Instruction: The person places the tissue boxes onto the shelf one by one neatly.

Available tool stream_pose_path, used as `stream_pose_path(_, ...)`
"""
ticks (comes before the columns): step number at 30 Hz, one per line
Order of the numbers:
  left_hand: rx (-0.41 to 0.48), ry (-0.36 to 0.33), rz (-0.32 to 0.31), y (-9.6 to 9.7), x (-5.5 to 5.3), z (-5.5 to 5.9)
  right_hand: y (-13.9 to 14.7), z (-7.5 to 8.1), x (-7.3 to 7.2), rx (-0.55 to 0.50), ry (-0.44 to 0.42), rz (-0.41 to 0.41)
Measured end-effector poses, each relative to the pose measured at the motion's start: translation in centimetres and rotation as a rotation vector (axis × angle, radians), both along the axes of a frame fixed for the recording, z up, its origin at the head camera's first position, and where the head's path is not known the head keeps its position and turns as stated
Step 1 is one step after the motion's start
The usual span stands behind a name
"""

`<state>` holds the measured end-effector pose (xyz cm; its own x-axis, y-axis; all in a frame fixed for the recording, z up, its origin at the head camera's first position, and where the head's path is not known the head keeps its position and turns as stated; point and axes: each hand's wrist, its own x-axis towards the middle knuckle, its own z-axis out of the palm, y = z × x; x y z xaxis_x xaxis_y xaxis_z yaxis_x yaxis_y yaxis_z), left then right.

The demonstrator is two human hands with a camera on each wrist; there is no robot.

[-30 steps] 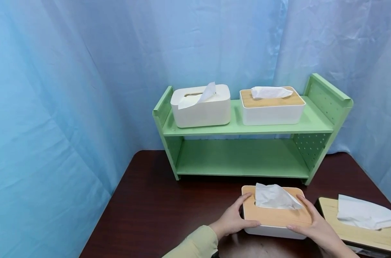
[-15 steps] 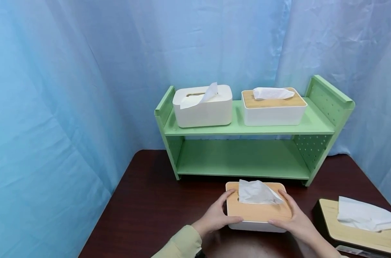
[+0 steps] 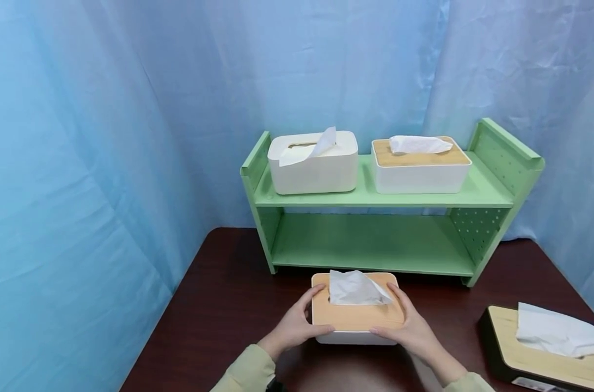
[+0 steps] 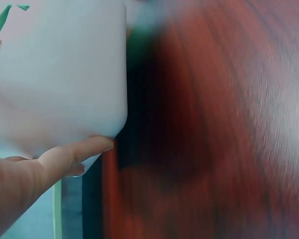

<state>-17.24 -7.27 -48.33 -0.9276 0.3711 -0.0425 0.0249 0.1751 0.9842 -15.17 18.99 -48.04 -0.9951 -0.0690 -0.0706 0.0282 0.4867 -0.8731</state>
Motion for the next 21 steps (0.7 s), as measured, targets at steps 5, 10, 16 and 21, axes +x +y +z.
stream_pose_path(5,-0.023,0.027,-0.007,-2.0,-0.5,0.8,-1.7,0.6,-0.8,-0.011,0.045,0.001)
stream_pose_path(10,-0.014,0.034,-0.035,-3.5,-1.4,1.9,-2.8,1.4,-2.1,-0.005,0.091,0.038)
stream_pose_path(16,-0.006,0.04,-0.047,-4.7,-2.4,2.6,-3.3,2.0,-3.5,0.033,0.104,0.107)
stream_pose_path(21,-0.044,0.053,-0.064,-5.3,-3.2,2.7,-3.6,2.2,-4.4,0.022,0.099,0.116)
